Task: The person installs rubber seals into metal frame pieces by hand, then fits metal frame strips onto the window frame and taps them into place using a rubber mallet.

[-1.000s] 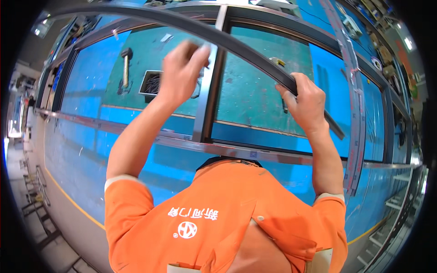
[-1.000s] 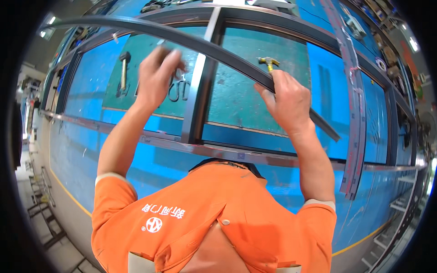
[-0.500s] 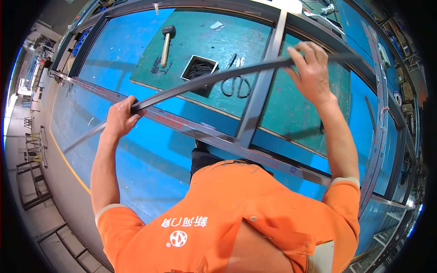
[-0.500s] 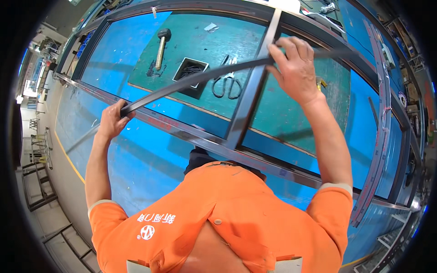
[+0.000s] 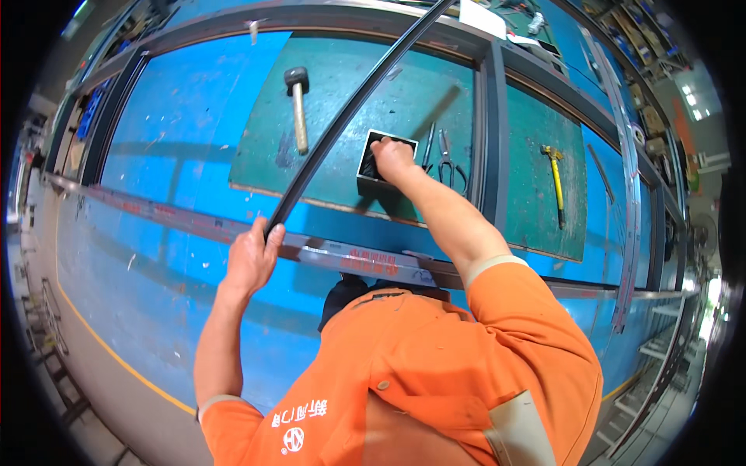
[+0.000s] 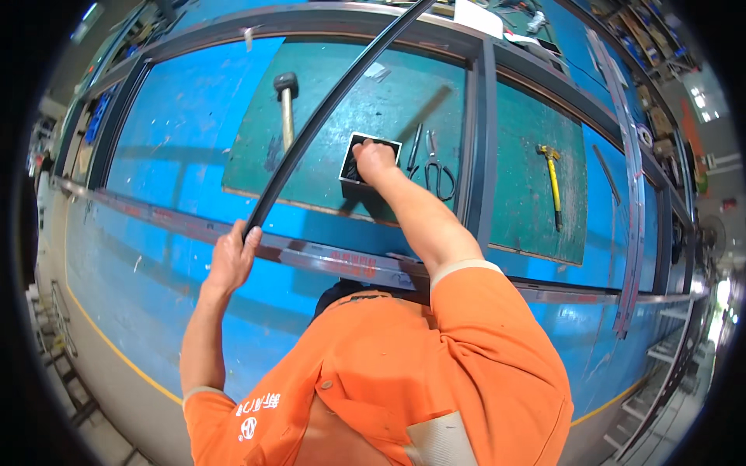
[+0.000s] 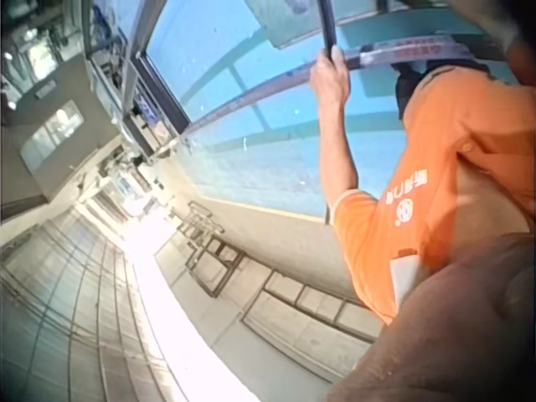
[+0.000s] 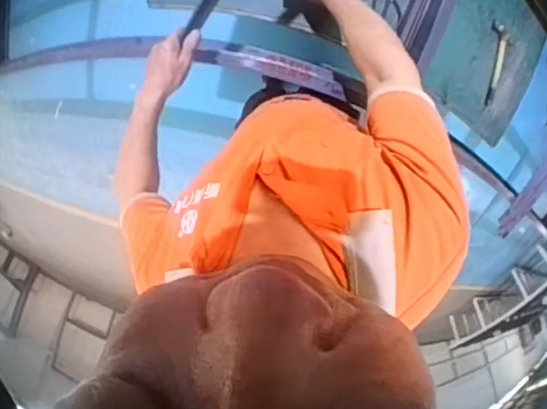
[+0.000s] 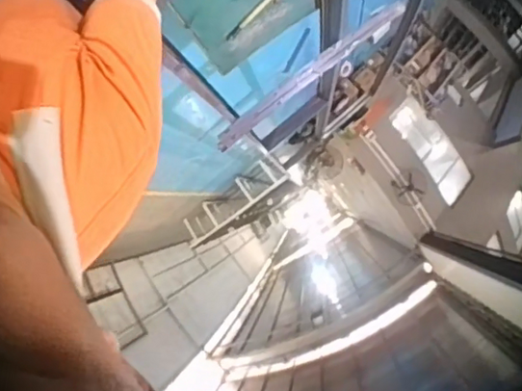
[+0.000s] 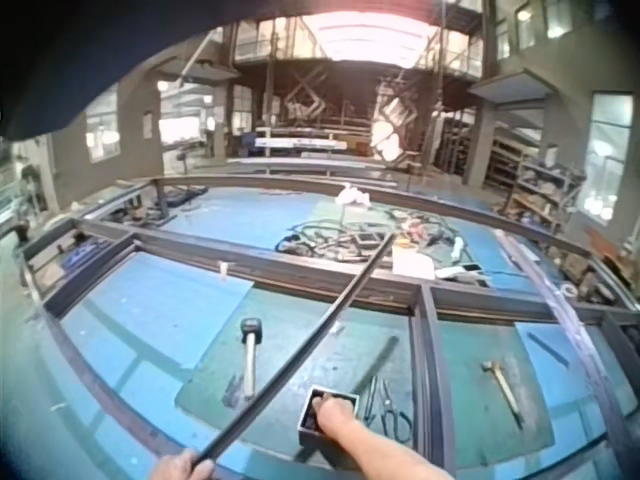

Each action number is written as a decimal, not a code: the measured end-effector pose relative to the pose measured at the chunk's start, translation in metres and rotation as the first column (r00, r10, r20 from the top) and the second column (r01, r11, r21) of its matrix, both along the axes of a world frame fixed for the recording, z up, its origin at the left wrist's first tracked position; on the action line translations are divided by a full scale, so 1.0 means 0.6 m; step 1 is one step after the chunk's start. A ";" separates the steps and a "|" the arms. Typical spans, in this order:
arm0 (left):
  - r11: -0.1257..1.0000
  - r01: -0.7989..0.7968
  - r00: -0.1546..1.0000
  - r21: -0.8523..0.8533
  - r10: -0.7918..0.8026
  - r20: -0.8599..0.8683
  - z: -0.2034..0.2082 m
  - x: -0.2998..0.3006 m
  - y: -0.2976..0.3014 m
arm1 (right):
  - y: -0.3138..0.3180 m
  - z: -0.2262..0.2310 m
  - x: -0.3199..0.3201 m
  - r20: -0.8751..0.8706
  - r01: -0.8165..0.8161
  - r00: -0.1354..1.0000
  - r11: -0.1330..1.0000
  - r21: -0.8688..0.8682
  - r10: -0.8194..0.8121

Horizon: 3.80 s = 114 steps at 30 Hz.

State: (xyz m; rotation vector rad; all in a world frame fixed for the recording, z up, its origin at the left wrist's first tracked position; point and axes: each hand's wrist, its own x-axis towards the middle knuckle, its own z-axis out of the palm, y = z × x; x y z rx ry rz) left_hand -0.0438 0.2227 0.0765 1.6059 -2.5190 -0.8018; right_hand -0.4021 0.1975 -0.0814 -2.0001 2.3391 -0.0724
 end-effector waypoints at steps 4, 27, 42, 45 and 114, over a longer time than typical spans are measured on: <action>0.997 0.054 0.998 0.060 -0.051 -0.045 -0.010 -0.022 -0.020 | 0.002 0.003 -0.001 0.023 -0.059 0.998 0.998 0.005 0.059; 0.895 0.432 0.890 0.112 -0.443 0.108 -0.061 0.028 -0.188 | 0.036 0.104 -0.326 0.984 0.985 -0.132 0.126 0.117 0.116; 0.917 0.377 0.911 0.131 -0.393 0.128 -0.068 0.025 -0.206 | -0.014 0.086 -0.317 0.967 0.983 -0.185 -0.032 0.182 -0.178; 0.915 0.390 0.908 0.099 -0.401 0.122 -0.066 0.022 -0.207 | -0.022 0.078 -0.340 0.919 0.998 -0.053 -0.060 0.033 -0.390; 0.929 0.332 0.941 -0.161 -0.339 -0.014 -0.092 0.044 -0.145 | -0.150 0.125 0.168 0.942 0.717 -0.177 0.618 0.321 -0.284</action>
